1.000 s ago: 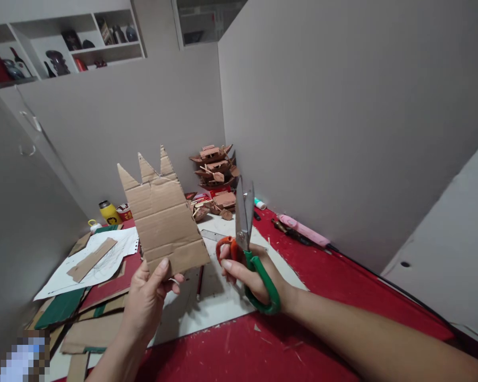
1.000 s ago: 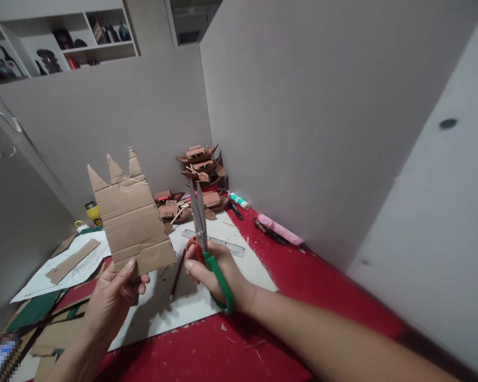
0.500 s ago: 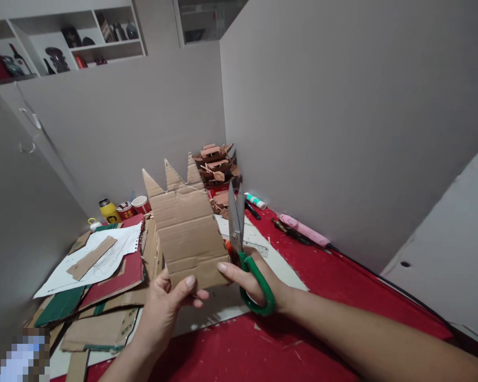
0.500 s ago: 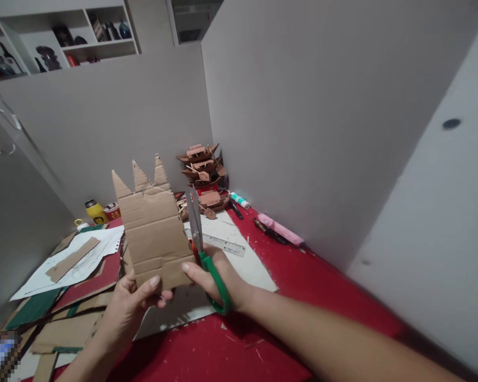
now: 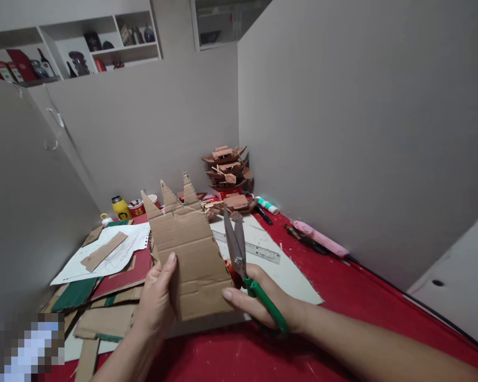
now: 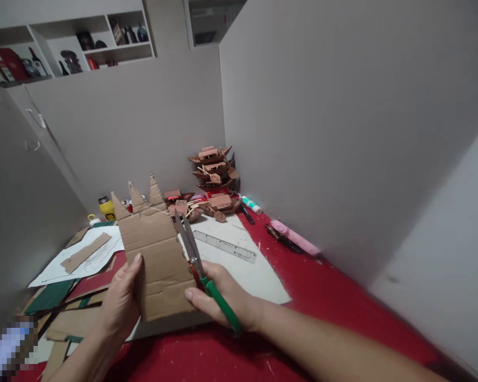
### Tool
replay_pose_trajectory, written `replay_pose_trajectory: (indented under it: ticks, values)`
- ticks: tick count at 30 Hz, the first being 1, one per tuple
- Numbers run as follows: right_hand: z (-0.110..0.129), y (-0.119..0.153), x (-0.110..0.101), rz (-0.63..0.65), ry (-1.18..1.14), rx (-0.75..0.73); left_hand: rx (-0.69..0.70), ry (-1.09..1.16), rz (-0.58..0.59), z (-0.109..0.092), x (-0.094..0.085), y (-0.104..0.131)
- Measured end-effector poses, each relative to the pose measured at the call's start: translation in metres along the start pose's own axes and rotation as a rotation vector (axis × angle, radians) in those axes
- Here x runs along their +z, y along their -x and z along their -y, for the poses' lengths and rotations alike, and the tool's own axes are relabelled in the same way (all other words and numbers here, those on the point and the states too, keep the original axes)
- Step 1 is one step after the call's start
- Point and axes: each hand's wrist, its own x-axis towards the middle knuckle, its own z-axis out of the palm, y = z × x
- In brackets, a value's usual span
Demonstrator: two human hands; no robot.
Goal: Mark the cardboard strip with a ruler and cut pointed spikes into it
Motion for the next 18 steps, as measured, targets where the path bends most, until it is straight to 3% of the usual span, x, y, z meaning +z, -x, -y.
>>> replay_pose_trajectory:
  ticks: [4, 8, 11, 14, 18]
  values:
    - [-0.001, -0.001, -0.001, 0.021, 0.015, 0.019, 0.049, -0.031, -0.045, -0.002, 0.0, 0.005]
    - [-0.009, -0.003, -0.001, -0.069, -0.003, 0.015, 0.196, -0.09, -0.119, -0.004, -0.004, 0.007]
    - [-0.011, -0.01, -0.008, -0.157, -0.024, 0.097, 0.224, -0.122, -0.122, -0.005, -0.006, 0.005]
    - [-0.01, -0.022, -0.026, -0.293, 0.253, 0.198, 0.225, -0.152, -0.107, -0.005, -0.007, 0.004]
    - [-0.013, -0.037, -0.057, -0.308, 0.841, 0.373, 0.248, -0.199, -0.096, -0.002, -0.009, 0.004]
